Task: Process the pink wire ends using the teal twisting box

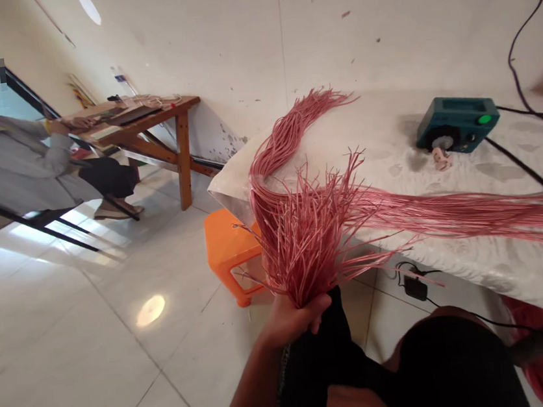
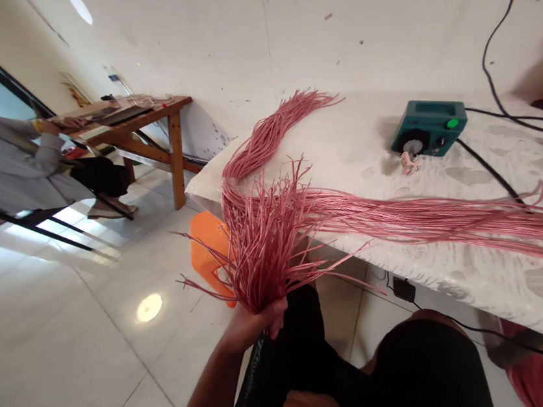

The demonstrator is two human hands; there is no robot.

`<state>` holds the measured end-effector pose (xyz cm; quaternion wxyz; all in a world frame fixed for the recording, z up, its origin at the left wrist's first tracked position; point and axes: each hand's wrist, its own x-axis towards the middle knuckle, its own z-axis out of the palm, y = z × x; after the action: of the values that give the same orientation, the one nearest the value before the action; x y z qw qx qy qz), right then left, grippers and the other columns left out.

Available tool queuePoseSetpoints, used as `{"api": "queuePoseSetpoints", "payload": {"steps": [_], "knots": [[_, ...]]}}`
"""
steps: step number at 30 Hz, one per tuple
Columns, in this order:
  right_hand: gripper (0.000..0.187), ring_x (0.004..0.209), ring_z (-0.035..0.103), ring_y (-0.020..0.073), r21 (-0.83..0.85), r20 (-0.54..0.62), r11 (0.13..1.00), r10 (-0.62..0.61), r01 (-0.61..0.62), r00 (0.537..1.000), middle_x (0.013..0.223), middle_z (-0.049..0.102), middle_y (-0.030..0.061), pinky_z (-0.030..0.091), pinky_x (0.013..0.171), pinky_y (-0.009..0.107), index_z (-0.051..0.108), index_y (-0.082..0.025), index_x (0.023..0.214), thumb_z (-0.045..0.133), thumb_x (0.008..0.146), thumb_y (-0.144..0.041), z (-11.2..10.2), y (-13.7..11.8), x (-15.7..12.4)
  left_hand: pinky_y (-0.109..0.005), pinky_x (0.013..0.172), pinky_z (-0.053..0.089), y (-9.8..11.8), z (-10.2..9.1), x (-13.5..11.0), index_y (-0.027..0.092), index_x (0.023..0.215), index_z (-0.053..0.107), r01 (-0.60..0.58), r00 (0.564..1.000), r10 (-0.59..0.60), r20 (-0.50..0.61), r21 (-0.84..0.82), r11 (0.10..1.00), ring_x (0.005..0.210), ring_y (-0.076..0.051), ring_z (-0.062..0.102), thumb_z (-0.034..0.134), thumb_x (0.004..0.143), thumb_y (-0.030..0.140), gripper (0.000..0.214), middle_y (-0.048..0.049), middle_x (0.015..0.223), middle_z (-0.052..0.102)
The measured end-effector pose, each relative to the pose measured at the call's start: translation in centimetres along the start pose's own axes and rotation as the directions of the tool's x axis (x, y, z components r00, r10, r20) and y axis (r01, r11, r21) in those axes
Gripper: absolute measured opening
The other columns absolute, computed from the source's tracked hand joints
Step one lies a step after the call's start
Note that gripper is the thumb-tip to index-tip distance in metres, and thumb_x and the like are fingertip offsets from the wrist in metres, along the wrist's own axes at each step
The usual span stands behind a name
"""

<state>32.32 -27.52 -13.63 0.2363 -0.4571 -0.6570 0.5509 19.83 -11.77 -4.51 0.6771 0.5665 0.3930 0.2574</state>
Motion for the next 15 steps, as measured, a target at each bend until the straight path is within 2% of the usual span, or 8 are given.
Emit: {"api": "queuePoseSetpoints", "payload": {"steps": [2, 4, 6, 8, 10, 12, 15], "knots": [[0.016, 0.068, 0.056, 0.0124, -0.003, -0.075, 1.000, -0.026, 0.026, 0.997, 0.077, 0.060, 0.0002, 0.041, 0.065, 0.022, 0.057, -0.020, 0.069, 0.048, 0.076, -0.010, -1.0, -1.1, -0.1, -0.020, 0.043, 0.036, -0.3, -0.1, 0.1, 0.017, 0.068, 0.055, -0.008, 1.000, 0.008, -0.006, -0.013, 1.000, 0.039, -0.007, 0.045, 0.071, 0.074, 0.069, 0.054, 0.0052, 0.043, 0.047], [0.020, 0.072, 0.060, 0.0137, -0.017, -0.217, 1.000, -0.029, 0.025, 0.976, 0.079, 0.062, 0.0013, 0.045, 0.068, 0.023, 0.062, -0.020, 0.076, 0.046, 0.080, -0.009, -2.2, -2.4, -0.1, -0.019, 0.041, 0.035, -0.6, -0.3, 0.1, 0.016, 0.072, 0.057, -0.016, 1.000, 0.016, -0.006, -0.022, 1.000, 0.038, -0.007, 0.044, 0.070, 0.073, 0.071, 0.057, 0.0056, 0.042, 0.047], [0.018, 0.078, 0.064, 0.0159, 0.018, -0.408, 1.000, 0.022, -0.016, 0.913, 0.085, 0.066, 0.0030, 0.049, 0.072, 0.025, 0.066, -0.021, 0.090, 0.048, 0.090, -0.018, -3.6, -3.7, 0.1, -0.019, 0.039, 0.035, -0.8, -0.5, 0.1, 0.015, 0.075, 0.059, -0.026, 1.000, 0.026, 0.000, -0.029, 0.999, 0.037, -0.008, 0.045, 0.069, 0.073, 0.075, 0.060, 0.0048, 0.042, 0.048], [0.019, 0.089, 0.067, 0.0185, 0.123, -0.543, 0.991, 0.105, -0.044, 0.833, 0.096, 0.070, 0.0058, 0.052, 0.081, 0.028, 0.065, -0.021, 0.105, 0.050, 0.097, -0.030, -4.9, -4.8, 0.6, -0.019, 0.036, 0.035, -0.9, -0.6, 0.0, 0.015, 0.078, 0.061, -0.043, 0.999, 0.044, 0.008, -0.036, 0.998, 0.036, -0.009, 0.046, 0.067, 0.071, 0.079, 0.065, 0.0030, 0.044, 0.052], [0.024, 0.101, 0.068, 0.0208, 0.226, -0.605, 0.974, 0.156, -0.020, 0.781, 0.108, 0.072, 0.0084, 0.054, 0.089, 0.032, 0.063, -0.021, 0.113, 0.052, 0.098, -0.037, -6.1, -5.6, 1.4, -0.019, 0.035, 0.035, -0.7, -0.6, -0.1, 0.014, 0.079, 0.061, -0.066, 0.998, 0.067, 0.012, -0.042, 0.997, 0.035, -0.009, 0.046, 0.066, 0.070, 0.081, 0.068, 0.0010, 0.045, 0.055], [0.029, 0.107, 0.068, 0.0219, 0.280, -0.640, 0.960, 0.168, 0.025, 0.750, 0.116, 0.071, 0.0096, 0.054, 0.094, 0.034, 0.061, -0.021, 0.119, 0.055, 0.097, -0.039, -6.8, -6.2, 2.3, -0.020, 0.034, 0.036, -0.5, -0.5, -0.1, 0.014, 0.075, 0.062, -0.089, 0.996, 0.090, 0.014, -0.047, 0.995, 0.034, -0.009, 0.046, 0.066, 0.070, 0.082, 0.069, -0.0008, 0.046, 0.057], [0.034, 0.108, 0.068, 0.0214, 0.297, -0.646, 0.951, 0.131, 0.090, 0.752, 0.120, 0.071, 0.0096, 0.054, 0.096, 0.035, 0.057, -0.021, 0.126, 0.059, 0.095, -0.036, -6.9, -6.9, 3.5, -0.021, 0.034, 0.036, -0.4, -0.3, 0.0, 0.014, 0.066, 0.062, -0.114, 0.993, 0.114, -0.002, -0.056, 0.992, 0.033, -0.010, 0.046, 0.066, 0.070, 0.082, 0.069, -0.0023, 0.044, 0.057]]}}
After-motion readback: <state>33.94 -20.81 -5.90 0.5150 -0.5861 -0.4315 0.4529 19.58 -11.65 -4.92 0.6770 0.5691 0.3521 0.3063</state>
